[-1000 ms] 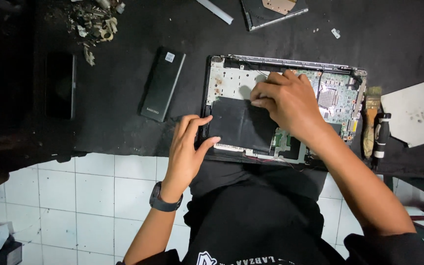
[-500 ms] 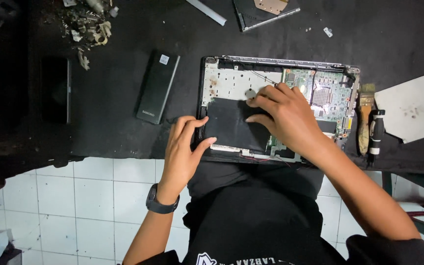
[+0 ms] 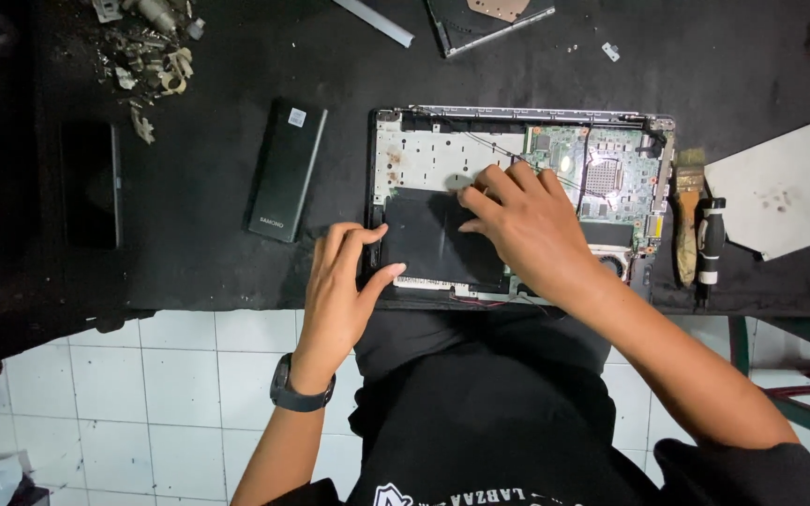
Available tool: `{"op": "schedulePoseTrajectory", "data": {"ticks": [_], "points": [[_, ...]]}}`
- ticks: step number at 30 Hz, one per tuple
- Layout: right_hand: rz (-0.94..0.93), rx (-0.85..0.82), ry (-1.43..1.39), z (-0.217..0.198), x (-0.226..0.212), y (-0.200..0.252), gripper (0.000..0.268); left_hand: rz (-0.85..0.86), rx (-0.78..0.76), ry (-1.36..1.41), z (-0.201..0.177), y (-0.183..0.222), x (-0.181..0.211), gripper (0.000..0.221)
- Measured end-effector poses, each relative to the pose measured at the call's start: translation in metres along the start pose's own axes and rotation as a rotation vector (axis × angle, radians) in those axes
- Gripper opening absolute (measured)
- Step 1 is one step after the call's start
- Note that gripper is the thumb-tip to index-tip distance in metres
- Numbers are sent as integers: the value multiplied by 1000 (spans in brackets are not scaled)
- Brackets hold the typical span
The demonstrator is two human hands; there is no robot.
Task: Disassembling a laptop to access internal components by unscrewing parts, disconnecting cables, and removing the battery.
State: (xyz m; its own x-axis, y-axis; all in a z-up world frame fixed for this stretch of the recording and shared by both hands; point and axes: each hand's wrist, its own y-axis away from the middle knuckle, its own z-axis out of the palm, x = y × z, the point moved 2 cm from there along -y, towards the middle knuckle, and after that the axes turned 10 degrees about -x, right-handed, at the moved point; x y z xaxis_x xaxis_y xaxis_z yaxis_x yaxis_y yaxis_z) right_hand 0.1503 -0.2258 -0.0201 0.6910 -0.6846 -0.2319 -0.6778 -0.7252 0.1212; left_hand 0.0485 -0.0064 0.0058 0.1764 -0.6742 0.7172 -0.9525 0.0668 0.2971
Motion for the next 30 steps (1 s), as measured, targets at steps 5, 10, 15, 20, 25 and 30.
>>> {"op": "schedulePoseTrajectory", "data": {"ticks": [5, 10, 15, 20, 25, 30], "points": [[-24, 9, -13, -5, 1, 2, 29, -5, -2, 12, 0, 0, 1, 38], [-3, -5, -3, 3, 0, 1, 35, -16, -9, 29, -1, 1, 1, 38], [11, 19, 94, 0, -5, 2, 34, 116, 23, -174, 1, 0, 4, 39], [25, 11, 8, -6, -4, 5, 36, 375, -120, -252, 23, -1, 36, 60], [13, 333, -159, -7, 27, 24, 17, 404, -177, -432, 47, -3, 25, 83], [278, 553, -302, -25, 43, 64, 12, 389, -145, -507, 55, -4, 18, 85]]}}
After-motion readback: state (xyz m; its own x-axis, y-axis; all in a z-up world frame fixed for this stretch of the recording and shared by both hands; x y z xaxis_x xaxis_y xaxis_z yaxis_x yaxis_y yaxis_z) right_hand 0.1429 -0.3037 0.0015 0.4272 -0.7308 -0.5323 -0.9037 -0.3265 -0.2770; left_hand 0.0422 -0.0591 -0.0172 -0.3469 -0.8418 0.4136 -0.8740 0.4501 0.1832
